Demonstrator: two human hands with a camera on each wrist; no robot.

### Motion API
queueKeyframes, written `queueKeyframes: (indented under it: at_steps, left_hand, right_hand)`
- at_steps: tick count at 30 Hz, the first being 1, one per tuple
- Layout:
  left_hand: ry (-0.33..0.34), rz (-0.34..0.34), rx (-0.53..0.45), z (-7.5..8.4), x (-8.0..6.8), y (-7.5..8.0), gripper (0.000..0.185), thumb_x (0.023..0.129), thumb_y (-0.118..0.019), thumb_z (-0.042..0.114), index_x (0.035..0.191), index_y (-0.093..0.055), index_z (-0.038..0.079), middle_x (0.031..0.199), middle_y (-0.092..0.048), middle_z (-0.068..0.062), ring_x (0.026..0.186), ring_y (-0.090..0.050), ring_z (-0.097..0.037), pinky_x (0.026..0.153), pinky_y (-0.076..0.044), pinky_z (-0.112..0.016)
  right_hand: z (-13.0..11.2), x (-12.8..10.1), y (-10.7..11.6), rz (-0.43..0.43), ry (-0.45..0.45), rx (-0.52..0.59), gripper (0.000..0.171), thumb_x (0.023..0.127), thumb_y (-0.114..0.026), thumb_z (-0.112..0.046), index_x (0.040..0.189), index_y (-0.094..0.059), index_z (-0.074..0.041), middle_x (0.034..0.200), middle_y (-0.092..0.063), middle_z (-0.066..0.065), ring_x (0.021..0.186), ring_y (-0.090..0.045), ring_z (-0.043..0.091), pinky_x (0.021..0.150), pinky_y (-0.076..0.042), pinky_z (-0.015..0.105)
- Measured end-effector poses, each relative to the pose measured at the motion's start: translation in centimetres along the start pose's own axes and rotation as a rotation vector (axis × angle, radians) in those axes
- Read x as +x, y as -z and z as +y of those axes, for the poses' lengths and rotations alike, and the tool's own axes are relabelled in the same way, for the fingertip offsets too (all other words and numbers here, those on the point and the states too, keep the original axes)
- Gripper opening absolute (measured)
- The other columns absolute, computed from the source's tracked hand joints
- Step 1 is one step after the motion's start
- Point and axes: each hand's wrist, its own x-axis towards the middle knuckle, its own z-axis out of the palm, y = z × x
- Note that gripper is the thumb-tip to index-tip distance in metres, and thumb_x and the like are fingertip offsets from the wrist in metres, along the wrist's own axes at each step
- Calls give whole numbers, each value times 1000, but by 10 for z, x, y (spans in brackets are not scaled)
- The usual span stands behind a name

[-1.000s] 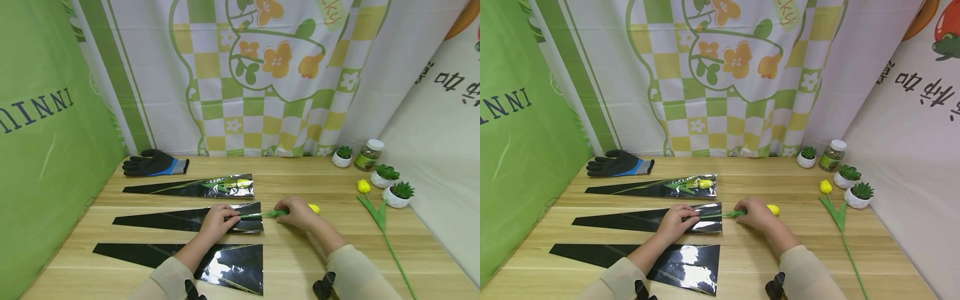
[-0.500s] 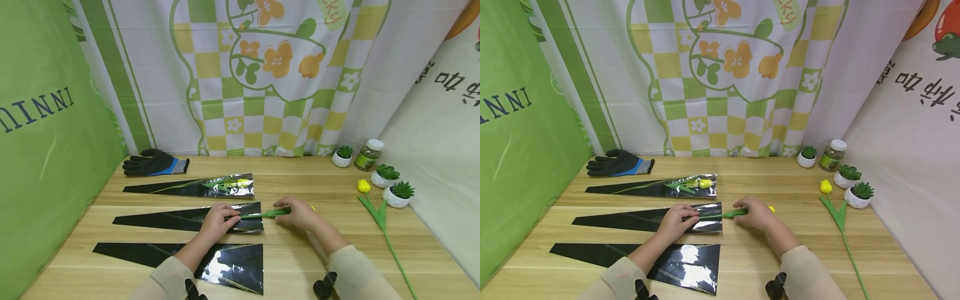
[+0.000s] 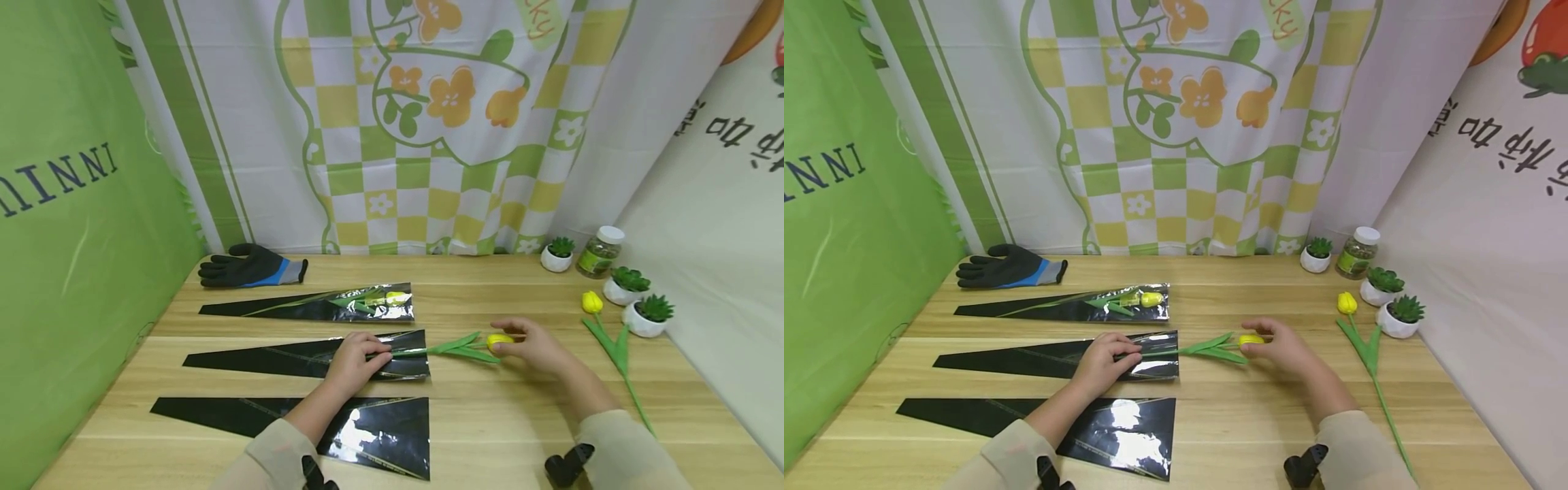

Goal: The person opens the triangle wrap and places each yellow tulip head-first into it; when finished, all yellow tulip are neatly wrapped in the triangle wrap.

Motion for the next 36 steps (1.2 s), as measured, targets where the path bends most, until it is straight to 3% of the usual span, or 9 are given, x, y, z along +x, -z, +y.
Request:
queueKeyframes:
  at_steps: [5,10,17,27,36]
  left_hand:
    - [1,5,2,1,0,0,16,87,-74,23,100,-79,15,98,-70,0,98,-60,-20,89,-50,-40]
    - [3,-1,0,4,0,2,16,87,-74,22,100,-79,14,99,-70,-1,98,-61,-20,89,-50,-41]
    - [1,4,4,4,0,3,15,87,-74,23,98,-80,14,97,-70,1,97,-60,-19,88,-50,-39]
    - [7,-6,13,5,0,4,16,88,-74,24,100,-79,15,98,-71,1,98,-61,-19,88,-51,-37]
    - [0,14,-8,4,2,4,16,88,-74,23,98,-79,13,98,-71,0,99,-62,-20,90,-51,-38]
  right_hand:
    - [12,-1,4,-13,-21,7,52,88,-74,-22,131,-57,3,127,-60,22,109,-58,29,90,-50,36]
    - [16,-2,5,-31,-51,22,51,86,-76,-17,129,-59,3,118,-62,17,97,-52,19,76,-46,22]
    - [9,3,0,-43,-56,-48,47,86,-76,-22,126,-63,-1,110,-64,12,92,-51,17,74,-45,23]
    - [-10,10,-24,-56,-55,47,46,84,-77,-17,125,-63,1,111,-63,13,91,-49,19,74,-44,24]
    - [-21,22,-44,-33,-43,17,41,82,-79,-18,120,-68,-5,105,-65,9,88,-51,19,75,-44,27]
